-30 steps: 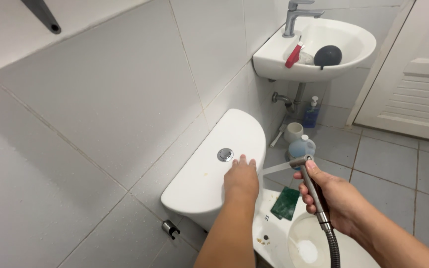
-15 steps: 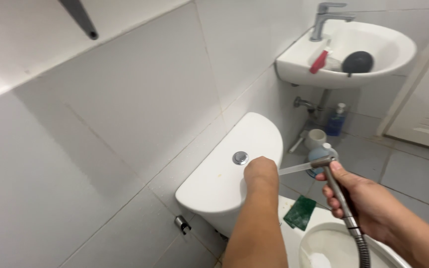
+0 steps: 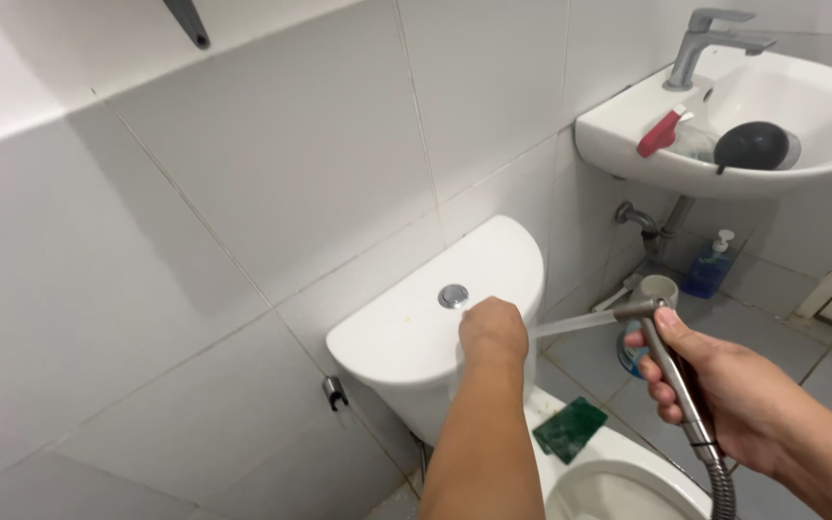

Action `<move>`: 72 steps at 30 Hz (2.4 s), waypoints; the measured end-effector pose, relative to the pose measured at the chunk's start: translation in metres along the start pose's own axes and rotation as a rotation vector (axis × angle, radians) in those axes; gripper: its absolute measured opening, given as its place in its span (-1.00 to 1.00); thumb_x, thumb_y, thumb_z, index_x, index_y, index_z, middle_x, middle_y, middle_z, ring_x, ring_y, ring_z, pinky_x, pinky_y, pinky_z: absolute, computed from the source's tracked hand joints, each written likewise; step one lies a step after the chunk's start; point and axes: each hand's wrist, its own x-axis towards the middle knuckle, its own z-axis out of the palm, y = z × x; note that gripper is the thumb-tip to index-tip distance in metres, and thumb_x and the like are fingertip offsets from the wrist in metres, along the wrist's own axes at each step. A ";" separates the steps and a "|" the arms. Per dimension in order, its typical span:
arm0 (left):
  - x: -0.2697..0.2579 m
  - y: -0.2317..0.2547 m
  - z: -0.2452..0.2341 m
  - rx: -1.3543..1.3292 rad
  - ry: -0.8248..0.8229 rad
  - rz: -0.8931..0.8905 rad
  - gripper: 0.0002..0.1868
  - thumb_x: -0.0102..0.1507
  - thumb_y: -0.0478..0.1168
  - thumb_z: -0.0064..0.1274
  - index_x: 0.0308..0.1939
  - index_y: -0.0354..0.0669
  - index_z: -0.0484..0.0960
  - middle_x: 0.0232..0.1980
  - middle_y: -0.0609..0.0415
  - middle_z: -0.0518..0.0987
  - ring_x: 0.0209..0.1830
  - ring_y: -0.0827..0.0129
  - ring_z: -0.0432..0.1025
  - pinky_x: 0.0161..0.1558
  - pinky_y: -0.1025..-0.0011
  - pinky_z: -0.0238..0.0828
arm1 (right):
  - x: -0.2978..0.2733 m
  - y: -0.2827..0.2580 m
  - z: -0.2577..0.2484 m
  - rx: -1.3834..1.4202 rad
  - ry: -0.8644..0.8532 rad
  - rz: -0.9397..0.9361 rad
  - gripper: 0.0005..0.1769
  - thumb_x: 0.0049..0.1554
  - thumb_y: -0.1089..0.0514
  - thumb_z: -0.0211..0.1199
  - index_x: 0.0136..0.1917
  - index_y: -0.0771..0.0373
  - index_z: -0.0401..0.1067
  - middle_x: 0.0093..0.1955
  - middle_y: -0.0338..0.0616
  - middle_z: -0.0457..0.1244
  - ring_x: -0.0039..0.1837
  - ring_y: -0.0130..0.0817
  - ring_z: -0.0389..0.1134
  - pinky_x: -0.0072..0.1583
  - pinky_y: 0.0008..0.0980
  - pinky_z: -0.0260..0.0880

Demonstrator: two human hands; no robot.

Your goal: Cleaning the exterior of a toilet, the tank, and the surrounding floor area using a bidet sprayer and a sponge.

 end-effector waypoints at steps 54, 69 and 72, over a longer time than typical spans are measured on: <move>0.061 0.063 -0.044 -0.062 -0.272 -0.397 -0.08 0.37 -0.49 -0.18 0.55 0.76 0.03 0.71 -0.04 -0.30 0.67 -0.19 -0.21 0.38 -0.09 0.28 | 0.188 -0.107 -0.052 0.065 -0.384 0.095 -0.30 0.34 -0.37 -0.16 0.24 0.29 0.38 -0.24 -0.17 0.14 -0.24 -0.32 0.16 -0.23 -0.27 0.29; 0.044 0.084 -0.055 0.048 -0.207 -0.407 0.29 0.06 -0.66 0.22 0.53 0.79 0.04 0.69 -0.06 -0.21 0.63 -0.14 -0.09 0.28 0.21 0.45 | 0.195 -0.139 -0.057 0.067 -0.409 0.140 -0.37 0.30 -0.34 -0.13 0.10 0.26 0.38 -0.30 -0.24 0.12 -0.29 -0.43 0.11 -0.23 -0.38 0.25; 0.043 0.088 -0.059 0.046 -0.224 -0.419 0.33 0.03 -0.67 0.25 0.53 0.79 0.04 0.70 -0.04 -0.21 0.63 -0.12 -0.09 0.30 0.23 0.43 | 0.196 -0.143 -0.057 0.122 -0.423 0.085 -0.38 0.30 -0.34 -0.14 0.10 0.25 0.38 -0.29 -0.25 0.13 -0.28 -0.45 0.11 -0.22 -0.40 0.24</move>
